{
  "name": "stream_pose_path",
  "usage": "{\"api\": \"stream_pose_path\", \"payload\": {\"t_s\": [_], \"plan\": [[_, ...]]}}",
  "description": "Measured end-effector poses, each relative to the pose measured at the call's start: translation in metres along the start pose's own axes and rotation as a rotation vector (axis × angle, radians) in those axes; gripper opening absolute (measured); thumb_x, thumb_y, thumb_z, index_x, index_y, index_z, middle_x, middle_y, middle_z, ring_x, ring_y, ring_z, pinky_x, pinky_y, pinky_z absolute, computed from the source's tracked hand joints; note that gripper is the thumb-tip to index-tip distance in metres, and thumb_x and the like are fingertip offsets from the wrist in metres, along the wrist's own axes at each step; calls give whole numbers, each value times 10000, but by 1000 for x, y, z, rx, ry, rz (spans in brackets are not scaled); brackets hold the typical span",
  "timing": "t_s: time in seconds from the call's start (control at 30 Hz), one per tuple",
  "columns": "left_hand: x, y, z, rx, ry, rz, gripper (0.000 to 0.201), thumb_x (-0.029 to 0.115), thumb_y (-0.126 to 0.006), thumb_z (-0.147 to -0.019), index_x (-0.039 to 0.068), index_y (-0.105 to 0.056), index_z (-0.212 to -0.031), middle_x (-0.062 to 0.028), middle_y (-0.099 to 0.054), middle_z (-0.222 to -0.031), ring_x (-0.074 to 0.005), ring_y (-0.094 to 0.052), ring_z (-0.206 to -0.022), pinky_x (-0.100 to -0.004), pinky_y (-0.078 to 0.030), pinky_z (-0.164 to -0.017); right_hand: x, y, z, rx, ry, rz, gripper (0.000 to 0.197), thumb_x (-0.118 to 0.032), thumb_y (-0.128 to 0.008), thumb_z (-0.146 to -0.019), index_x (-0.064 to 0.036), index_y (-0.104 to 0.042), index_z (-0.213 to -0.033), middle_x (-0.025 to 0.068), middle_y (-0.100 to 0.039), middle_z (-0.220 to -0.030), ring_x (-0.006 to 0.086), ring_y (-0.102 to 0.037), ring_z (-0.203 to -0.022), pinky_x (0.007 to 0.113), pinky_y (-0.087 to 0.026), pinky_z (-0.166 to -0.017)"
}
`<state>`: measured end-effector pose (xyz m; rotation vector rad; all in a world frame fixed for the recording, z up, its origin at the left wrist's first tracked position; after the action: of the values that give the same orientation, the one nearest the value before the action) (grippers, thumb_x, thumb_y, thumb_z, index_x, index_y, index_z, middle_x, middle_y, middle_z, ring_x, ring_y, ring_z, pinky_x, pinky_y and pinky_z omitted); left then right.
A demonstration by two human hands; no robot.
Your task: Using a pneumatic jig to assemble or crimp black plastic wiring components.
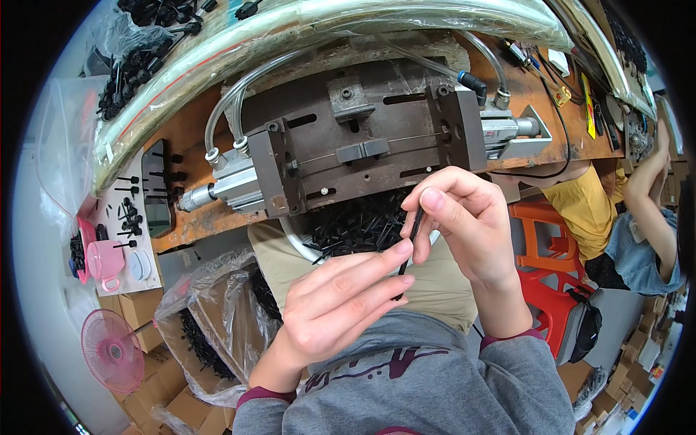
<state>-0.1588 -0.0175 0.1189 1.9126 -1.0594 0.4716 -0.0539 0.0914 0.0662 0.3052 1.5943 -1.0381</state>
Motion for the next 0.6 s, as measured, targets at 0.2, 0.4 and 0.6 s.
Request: {"api": "stream_pose_path", "payload": {"t_s": [0.2, 0.4, 0.6], "plan": [[2, -4, 2, -19, 12, -6, 332, 116, -834, -630, -1, -732, -923, -185, -693, -1097, -277, -703, -883, -329, -566, -743, 0, -1, 3, 2, 41, 9, 138, -82, -575, -975, 38, -644, -964, 114, -684, -794, 125, -660, -601, 221, -513, -542], [0, -4, 3, -7, 28, 4, 306, 103, -824, -631, -23, -731, -894, -187, -692, -1099, -264, -702, -862, -314, -564, -711, 2, -2, 5, 27, 54, -17, 123, -67, -580, -970, 42, -635, -964, 119, -684, -799, 127, -662, -606, 227, -522, -551], [2, -4, 1, 5, 14, -60, 307, 84, -816, -633, -33, -729, -903, -193, -690, -1101, -257, -699, -841, -315, -563, -702, 8, -2, 6, 28, 12, -57, 110, -66, -609, -952, 38, -639, -972, 114, -689, -821, 120, -662, -617, 225, -524, -561]]}}
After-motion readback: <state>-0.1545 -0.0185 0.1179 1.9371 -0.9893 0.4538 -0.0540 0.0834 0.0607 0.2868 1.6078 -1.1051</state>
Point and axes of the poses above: each hand's wrist, its own z-axis away from the middle knuckle, its own y-axis out of the back of the hand, x = y × z, the point moved 8 cm from there along -z, towards the middle knuckle
